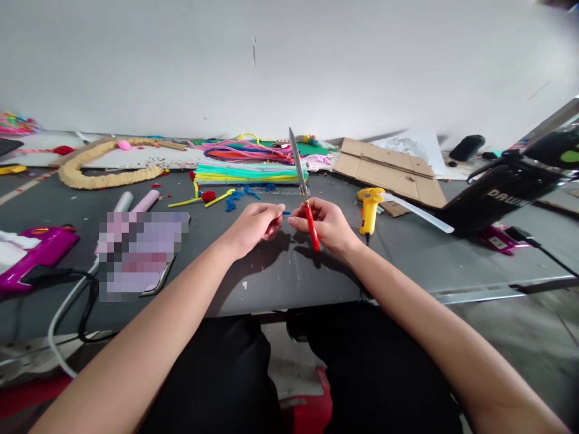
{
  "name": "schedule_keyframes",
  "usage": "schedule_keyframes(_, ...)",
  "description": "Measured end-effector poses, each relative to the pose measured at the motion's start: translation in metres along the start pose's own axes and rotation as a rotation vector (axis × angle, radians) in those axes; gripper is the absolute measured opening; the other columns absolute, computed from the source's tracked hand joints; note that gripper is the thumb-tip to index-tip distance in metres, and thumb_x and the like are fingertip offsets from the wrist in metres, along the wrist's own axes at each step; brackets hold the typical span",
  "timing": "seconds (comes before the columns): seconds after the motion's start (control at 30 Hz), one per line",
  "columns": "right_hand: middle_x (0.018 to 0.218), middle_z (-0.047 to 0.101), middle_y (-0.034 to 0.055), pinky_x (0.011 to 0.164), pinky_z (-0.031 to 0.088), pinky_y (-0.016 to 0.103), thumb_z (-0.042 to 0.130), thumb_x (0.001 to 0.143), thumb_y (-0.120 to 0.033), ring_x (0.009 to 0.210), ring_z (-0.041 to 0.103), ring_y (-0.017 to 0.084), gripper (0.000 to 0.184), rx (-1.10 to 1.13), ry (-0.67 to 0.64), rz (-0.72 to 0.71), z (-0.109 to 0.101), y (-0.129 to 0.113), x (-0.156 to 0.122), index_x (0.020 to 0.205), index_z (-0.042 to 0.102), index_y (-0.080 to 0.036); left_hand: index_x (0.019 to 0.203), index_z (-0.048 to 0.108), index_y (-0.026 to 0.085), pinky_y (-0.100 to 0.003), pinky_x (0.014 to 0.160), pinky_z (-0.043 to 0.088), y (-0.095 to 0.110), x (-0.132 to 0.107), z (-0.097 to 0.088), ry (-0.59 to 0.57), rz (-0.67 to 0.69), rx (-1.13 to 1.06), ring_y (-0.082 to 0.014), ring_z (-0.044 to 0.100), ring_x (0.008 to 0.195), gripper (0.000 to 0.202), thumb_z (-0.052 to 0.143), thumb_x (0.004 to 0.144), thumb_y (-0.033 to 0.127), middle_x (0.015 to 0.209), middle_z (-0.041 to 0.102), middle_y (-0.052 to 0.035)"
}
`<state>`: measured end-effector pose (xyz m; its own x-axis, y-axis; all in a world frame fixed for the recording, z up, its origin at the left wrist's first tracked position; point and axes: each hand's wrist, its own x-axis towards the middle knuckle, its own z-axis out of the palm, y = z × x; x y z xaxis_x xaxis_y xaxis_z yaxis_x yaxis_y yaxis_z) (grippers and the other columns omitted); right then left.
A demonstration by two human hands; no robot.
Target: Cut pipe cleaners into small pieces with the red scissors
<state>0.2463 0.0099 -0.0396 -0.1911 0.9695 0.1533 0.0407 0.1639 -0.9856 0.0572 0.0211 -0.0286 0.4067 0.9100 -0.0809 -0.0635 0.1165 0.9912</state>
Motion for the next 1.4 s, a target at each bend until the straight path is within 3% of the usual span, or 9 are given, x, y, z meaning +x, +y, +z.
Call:
schedule_keyframes(0.37,0.081,0.068,0.0005,0.063,0.049,0.026,0.086,0.061,-0.044,0.069,0.06,0.012,0.042,0.073,0.025,0.012,0.004,0.0,0.0,0.084,0.061,-0.019,0.06,0.047,0.018,-0.024,0.045,0.024,-0.007,0.004,0.002,-0.025,0.051,0.15,-0.0077,0.034,0.046,0.039,0.057,0.09,0.041,0.052,0.04,0.002)
schedule_keyframes(0.53,0.081,0.067,0.0006,0.065,0.05,0.027,0.086,0.062,-0.043,0.068,0.059,0.012,0.042,0.103,0.026,0.017,0.003,-0.002,0.0,0.082,0.059,-0.019,0.065,0.055,0.017,-0.024,0.046,0.03,-0.004,0.003,-0.001,0.0,0.052,0.184,-0.0097,0.041,0.049,0.04,0.054,0.091,0.047,0.056,0.048,0.0001)
schedule_keyframes(0.63,0.079,0.067,0.0003,0.066,0.05,0.028,0.086,0.062,-0.043,0.068,0.06,0.012,0.042,0.127,0.04,0.026,0.002,-0.003,0.0,0.081,0.058,-0.019,0.078,0.065,0.016,-0.024,0.052,0.036,-0.001,0.0,-0.007,0.088,0.142,0.324,-0.0119,0.05,0.057,0.037,0.052,0.092,0.048,0.065,0.06,-0.0024)
schedule_keyframes(0.77,0.078,0.067,0.0003,0.066,0.05,0.029,0.087,0.06,-0.042,0.066,0.06,0.012,0.043,0.167,0.049,0.045,0.0,-0.005,0.001,0.08,0.056,-0.02,0.096,0.069,0.018,-0.024,0.065,0.043,0.001,-0.006,-0.011,0.146,0.312,0.545,-0.0146,0.06,0.073,0.024,0.064,0.087,0.039,0.088,0.071,-0.0046)
schedule_keyframes(1.1,0.078,0.067,0.0006,0.066,0.05,0.029,0.085,0.063,-0.04,0.067,0.06,0.012,0.04,0.154,0.025,0.033,0.0,-0.004,0.002,0.08,0.056,-0.019,0.087,0.071,0.017,-0.024,0.06,0.04,0.002,-0.005,-0.003,0.091,0.38,0.647,-0.0129,0.056,0.064,0.022,0.065,0.087,0.038,0.074,0.068,-0.003)
schedule_keyframes(1.4,0.075,0.066,-0.0008,0.061,0.048,0.027,0.086,0.061,-0.036,0.064,0.059,0.011,0.04,0.161,0.022,0.059,0.0,-0.005,0.002,0.08,0.056,-0.018,0.092,0.072,0.018,-0.024,0.062,0.046,0.0,-0.004,-0.01,0.116,0.405,0.715,-0.0124,0.059,0.065,0.026,0.07,0.082,0.042,0.081,0.072,-0.0028)
